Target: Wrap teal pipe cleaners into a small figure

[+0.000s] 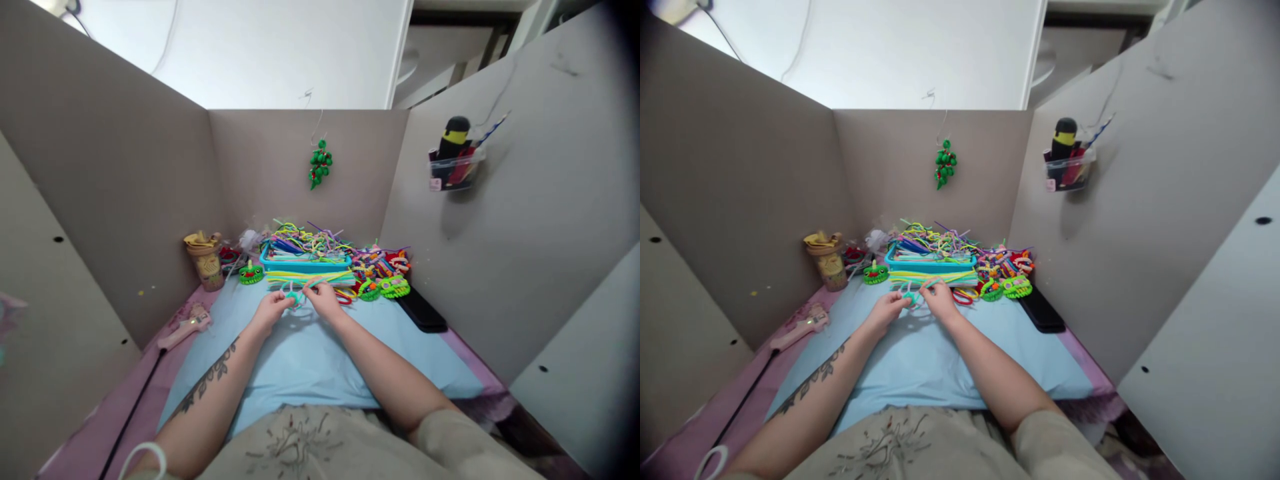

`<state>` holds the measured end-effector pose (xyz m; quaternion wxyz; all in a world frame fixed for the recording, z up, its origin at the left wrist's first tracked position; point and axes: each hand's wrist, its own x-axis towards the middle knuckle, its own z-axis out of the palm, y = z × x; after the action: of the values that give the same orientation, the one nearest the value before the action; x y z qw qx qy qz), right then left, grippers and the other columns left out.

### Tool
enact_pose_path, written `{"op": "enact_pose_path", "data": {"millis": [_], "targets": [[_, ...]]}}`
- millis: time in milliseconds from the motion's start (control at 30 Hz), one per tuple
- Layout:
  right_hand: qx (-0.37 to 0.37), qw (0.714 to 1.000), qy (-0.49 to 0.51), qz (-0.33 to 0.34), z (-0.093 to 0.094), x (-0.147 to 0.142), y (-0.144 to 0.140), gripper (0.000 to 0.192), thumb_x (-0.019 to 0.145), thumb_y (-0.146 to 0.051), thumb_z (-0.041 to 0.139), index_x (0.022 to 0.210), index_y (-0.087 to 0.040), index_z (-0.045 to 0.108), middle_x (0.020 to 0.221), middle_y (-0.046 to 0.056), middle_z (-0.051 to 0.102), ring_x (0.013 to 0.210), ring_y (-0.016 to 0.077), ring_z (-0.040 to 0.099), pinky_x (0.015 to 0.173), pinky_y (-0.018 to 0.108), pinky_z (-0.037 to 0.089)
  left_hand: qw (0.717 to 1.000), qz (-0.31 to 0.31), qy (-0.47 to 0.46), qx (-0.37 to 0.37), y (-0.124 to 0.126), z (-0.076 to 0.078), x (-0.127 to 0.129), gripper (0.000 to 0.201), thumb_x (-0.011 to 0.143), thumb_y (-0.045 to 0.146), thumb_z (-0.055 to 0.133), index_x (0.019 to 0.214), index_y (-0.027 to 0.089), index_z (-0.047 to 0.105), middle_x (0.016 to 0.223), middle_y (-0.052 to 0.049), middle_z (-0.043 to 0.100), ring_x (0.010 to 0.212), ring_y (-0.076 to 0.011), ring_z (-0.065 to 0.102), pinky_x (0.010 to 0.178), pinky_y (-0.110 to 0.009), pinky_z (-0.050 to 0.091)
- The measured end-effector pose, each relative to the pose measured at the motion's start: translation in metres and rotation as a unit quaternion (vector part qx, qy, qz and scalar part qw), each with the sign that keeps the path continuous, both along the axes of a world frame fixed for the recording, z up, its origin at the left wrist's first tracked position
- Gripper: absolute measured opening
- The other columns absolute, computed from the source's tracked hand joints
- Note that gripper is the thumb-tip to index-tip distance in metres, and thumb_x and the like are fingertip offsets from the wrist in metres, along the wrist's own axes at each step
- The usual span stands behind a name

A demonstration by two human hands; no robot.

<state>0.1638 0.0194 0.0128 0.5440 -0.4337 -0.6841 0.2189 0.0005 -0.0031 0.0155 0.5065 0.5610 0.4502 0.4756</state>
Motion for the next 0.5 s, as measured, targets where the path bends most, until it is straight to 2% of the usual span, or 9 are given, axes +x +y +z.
{"op": "enact_pose_path", "data": {"millis": [100,200,367,500], "targets": [[0.020,0.999,-0.007,0.025,0.0000,0.0002,-0.0003,0.011,0.072,-0.022,0.056,0.067,-0.018,0.064,0.075,0.003,0.062,0.079,0.0172,0.056,0.074,0.029,0.043,0.999,-0.049,0.011,-0.019,-0.0023,0.0020,-0.0005,0.027,0.059,0.039,0.070,0.062,0.015,0.060,0.042,0.007,0.038,0.038,-0.0049,0.022,0.042,-0.023,0.012],[0.008,0.999,-0.014,0.048,0.0004,0.0004,-0.0009,0.010,0.072,-0.024,0.058,0.068,-0.018,0.064,0.074,0.003,0.062,0.077,0.0166,0.056,0.075,0.029,0.042,0.997,-0.074,0.012,-0.025,-0.0050,0.0044,-0.0002,0.026,0.058,0.038,0.071,0.063,0.015,0.061,0.043,0.007,0.038,0.039,-0.0046,0.021,0.042,-0.023,0.011],[-0.036,0.998,-0.015,0.041,-0.0009,0.0037,0.0012,0.018,0.072,-0.033,0.061,0.072,-0.016,0.066,0.078,0.004,0.063,0.078,0.0177,0.056,0.073,0.030,0.043,0.997,-0.065,0.014,-0.028,-0.0048,0.0044,0.0002,0.028,0.059,0.039,0.070,0.064,0.013,0.064,0.043,0.005,0.039,0.039,-0.0044,0.020,0.042,-0.023,0.011],[-0.049,0.997,-0.011,0.054,-0.0029,0.0056,0.0032,0.020,0.071,-0.036,0.063,0.075,-0.017,0.068,0.090,0.006,0.062,0.091,0.0204,0.056,0.085,0.034,0.041,0.999,-0.045,0.008,-0.025,-0.0002,0.0003,-0.0012,0.029,0.058,0.041,0.070,0.064,0.014,0.063,0.041,0.006,0.037,0.039,-0.0048,0.021,0.042,-0.023,0.011]]}}
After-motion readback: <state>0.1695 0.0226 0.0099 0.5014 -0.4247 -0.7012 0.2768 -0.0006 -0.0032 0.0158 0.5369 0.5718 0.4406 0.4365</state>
